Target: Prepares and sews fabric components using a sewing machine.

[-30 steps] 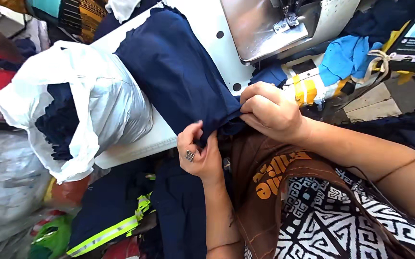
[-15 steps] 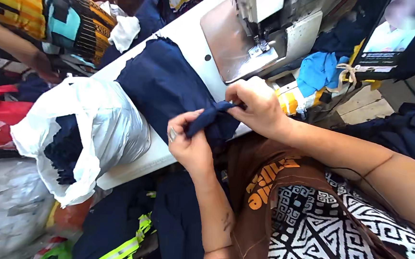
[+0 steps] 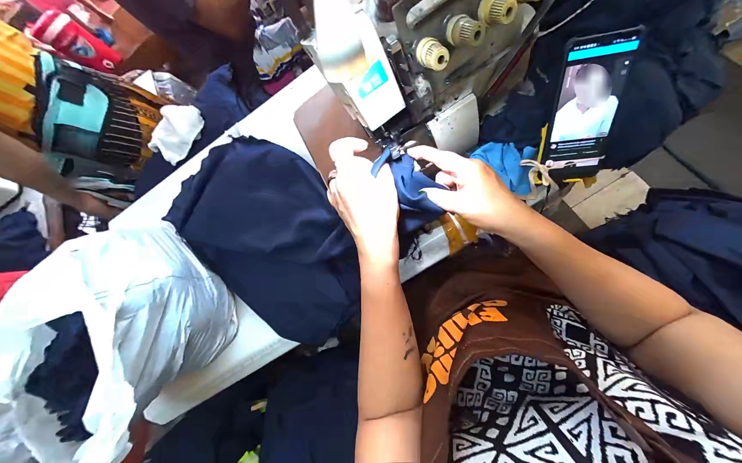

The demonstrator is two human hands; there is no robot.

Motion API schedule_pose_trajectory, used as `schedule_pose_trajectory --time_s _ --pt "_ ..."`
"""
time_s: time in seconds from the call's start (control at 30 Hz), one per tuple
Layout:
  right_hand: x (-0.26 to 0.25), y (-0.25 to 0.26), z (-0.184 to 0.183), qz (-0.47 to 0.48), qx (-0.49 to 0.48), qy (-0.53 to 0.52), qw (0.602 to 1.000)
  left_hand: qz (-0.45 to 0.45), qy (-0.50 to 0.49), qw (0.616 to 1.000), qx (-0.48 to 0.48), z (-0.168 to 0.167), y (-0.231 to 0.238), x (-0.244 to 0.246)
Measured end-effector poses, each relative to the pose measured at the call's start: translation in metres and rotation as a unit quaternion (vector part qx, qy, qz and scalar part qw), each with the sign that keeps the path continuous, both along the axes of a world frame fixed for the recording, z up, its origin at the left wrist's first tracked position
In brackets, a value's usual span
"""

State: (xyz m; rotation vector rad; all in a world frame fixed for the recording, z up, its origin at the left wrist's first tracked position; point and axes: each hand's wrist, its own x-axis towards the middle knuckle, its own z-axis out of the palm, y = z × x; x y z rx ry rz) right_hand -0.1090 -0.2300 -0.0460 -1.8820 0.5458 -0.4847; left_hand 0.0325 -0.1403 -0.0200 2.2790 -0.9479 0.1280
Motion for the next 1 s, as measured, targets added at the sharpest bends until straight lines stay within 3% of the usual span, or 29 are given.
schedule_pose_trajectory --time_s 0.17,0.3,0.6,1.0 --pt "0.011 -0.004 -0.006 -0.038 0.245 -0.126 0.961 0.036 0.052 0.998 0.002 0.004 -0.009 0.01" --pt "0.018 0.002 -0.004 -0.097 0.335 -0.153 0.925 0.055 0.088 0.994 0.026 0.01 -0.022 0.021" --pt "0.041 0.026 -0.009 -0.192 0.213 -0.185 0.94 0.08 0.091 0.992 0.02 0.015 -0.041 0.037" --pt "0.038 0.032 -0.002 -0.227 0.179 -0.17 0.942 0.082 0.065 0.994 0.02 0.016 -0.046 0.029"
